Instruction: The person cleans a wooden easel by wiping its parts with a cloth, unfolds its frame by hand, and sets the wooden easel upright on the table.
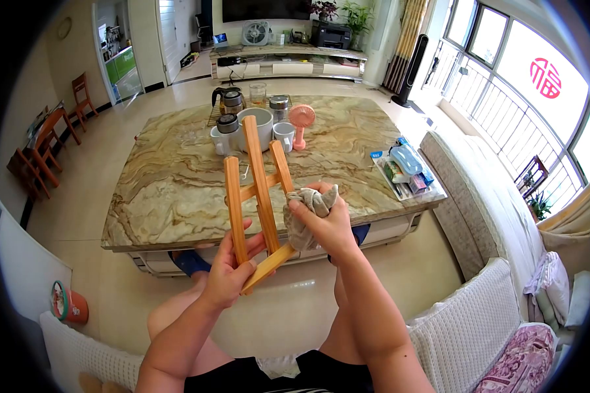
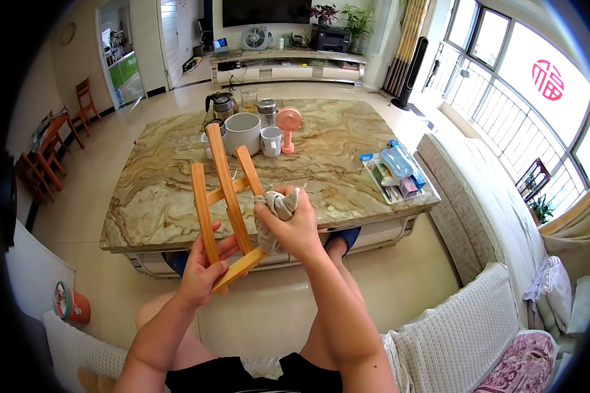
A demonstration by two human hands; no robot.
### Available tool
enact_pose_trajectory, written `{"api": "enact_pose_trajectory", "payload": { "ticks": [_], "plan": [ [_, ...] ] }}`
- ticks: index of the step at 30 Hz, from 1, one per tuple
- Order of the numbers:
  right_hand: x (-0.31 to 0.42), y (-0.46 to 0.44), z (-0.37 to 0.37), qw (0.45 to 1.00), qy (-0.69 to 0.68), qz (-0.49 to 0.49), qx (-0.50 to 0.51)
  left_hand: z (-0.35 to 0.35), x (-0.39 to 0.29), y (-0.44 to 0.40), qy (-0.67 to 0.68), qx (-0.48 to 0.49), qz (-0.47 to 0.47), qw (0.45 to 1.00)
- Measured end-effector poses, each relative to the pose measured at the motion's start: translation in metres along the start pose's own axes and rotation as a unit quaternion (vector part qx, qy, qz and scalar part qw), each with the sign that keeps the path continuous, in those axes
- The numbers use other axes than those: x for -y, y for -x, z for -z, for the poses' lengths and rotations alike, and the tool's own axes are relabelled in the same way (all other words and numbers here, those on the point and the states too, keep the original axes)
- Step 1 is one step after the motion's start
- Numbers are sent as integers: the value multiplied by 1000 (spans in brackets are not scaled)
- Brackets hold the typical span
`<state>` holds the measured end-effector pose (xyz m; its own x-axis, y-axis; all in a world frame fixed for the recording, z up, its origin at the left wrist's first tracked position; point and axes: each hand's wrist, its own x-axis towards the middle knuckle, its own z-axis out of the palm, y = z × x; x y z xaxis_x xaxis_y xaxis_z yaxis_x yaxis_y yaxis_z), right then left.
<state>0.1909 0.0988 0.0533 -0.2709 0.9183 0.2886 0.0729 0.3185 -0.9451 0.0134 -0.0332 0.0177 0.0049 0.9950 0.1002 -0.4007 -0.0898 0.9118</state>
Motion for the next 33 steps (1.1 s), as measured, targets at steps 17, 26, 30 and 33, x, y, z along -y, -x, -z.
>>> {"api": "enact_pose_trajectory", "payload": {
  "ticks": [17, 26, 30, 33],
  "plan": [
    [6, 4, -2, 988, 76, 132, 9, 1, 11, 2, -71, 21, -54, 996],
    [24, 18, -17, 984, 145, 106, -16, -3, 8, 2, -61, 26, -43, 997],
    [26, 15, -17, 992, 100, 55, 48, -1, 10, 2, -70, 16, -38, 997],
    [22, 16, -23, 977, 184, 102, 9, -2, 10, 3, -69, 8, -32, 997]
  ]
}}
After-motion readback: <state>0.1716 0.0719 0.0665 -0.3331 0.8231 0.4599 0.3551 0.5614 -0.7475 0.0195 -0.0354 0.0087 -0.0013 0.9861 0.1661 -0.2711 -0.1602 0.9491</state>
